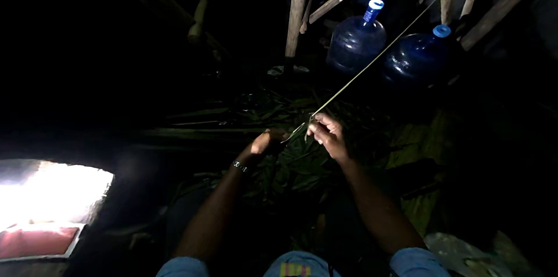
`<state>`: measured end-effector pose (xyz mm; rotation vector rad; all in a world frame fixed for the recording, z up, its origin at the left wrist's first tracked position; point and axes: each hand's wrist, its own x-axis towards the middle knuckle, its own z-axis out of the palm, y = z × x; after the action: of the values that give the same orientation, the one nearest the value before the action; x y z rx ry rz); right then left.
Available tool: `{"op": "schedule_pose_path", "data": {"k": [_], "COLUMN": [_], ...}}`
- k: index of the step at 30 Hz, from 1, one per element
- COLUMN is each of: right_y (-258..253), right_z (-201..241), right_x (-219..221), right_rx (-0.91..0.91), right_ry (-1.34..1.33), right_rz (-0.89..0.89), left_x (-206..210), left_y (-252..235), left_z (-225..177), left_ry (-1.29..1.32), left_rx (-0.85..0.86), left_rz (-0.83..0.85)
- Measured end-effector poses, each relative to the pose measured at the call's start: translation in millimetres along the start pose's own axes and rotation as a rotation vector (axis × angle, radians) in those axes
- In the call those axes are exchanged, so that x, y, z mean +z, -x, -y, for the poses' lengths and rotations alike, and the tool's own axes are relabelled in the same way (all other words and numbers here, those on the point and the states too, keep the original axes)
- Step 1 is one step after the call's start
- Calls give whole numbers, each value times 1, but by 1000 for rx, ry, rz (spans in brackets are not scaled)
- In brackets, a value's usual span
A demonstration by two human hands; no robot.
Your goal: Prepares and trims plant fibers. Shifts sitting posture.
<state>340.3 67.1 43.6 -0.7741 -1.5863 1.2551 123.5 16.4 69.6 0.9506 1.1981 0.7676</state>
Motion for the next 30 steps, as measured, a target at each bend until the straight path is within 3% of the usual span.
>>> {"op": "schedule_pose_path", "data": {"k": [16, 24, 26, 30], "right_y": [-10, -13, -10, -2], "right_z": [8, 28, 25, 12], "right_x": [-53, -92, -87, -46], "right_rx": [-143, -1, 66, 200], "right_ry": [-219, -332, -244, 26], "right_rz": [-242, -678, -588, -97], "left_x": [-6, -11, -11, -9], "left_y": [-8, -3, -10, -28], "left_z": [4, 2, 10, 32], "left_ry": [-52, -155, -194, -362], "left_rx": [-26, -47, 70, 436], "left_rz": [105, -70, -151, -256]}}
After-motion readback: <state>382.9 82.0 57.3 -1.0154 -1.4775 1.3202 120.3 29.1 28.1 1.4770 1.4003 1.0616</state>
